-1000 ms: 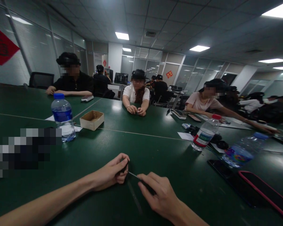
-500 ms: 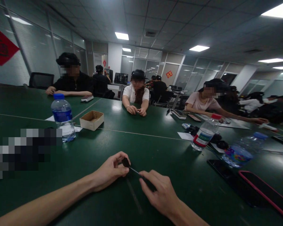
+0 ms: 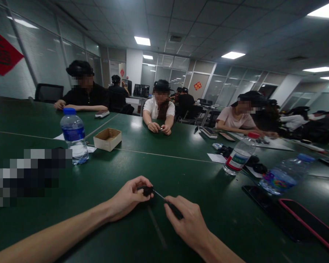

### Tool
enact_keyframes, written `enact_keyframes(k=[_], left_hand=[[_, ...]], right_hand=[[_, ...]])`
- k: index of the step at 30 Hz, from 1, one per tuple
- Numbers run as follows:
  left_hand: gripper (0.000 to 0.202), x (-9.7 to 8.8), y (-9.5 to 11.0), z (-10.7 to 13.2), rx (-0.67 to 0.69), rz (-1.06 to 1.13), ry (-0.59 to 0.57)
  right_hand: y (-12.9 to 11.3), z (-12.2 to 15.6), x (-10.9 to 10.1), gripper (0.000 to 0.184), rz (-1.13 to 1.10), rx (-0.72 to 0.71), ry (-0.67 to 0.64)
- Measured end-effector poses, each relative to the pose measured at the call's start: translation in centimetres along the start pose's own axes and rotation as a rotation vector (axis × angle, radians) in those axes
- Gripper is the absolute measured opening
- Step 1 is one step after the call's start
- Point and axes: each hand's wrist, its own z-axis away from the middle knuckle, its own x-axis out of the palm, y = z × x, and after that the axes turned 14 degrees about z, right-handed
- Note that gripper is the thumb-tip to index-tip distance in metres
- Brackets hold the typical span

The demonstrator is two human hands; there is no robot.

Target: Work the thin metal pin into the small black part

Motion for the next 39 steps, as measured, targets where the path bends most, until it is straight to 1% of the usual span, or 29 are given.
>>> enact_keyframes(k=[6, 11, 15, 19, 24, 29, 33, 39], left_hand=[[0.033, 0.26, 0.16, 0.07, 0.014, 0.022, 0.011], [0.031, 0.19, 0.28, 0.05, 0.007, 0.040, 0.029], [0.030, 0.25, 0.42, 0.05, 0.005, 0.058, 0.031], [0.035, 0.21, 0.46, 0.08, -0.029, 0.056, 0.047], [0.040, -0.03, 0.39, -0.01, -0.036, 0.056, 0.063], [0.040, -0.25, 0.20, -0.10, -0.029, 0.070, 0.034], [0.043, -0.40, -0.03, -0.13, -0.008, 0.053, 0.044], [0.037, -0.40, 0.04, -0.32, -0.022, 0.076, 0.037]], right_hand=[[0.09, -0.09, 0.08, 0.025, 0.017, 0.031, -0.002], [0.04, -0.10, 0.09, 0.026, 0.020, 0.022, 0.036], [-0.05, -0.13, -0.06, 0.025, 0.035, 0.025, 0.026], [-0.03, -0.18, -0.16, 0.024, 0.039, 0.021, 0.032], [0.11, -0.14, 0.07, 0.026, 0.016, 0.031, 0.043], [0.25, -0.08, 0.24, 0.026, 0.007, 0.050, 0.049], [0.27, -0.11, 0.26, 0.025, 0.028, 0.043, 0.064], [0.27, -0.08, 0.38, 0.025, 0.027, 0.048, 0.050]])
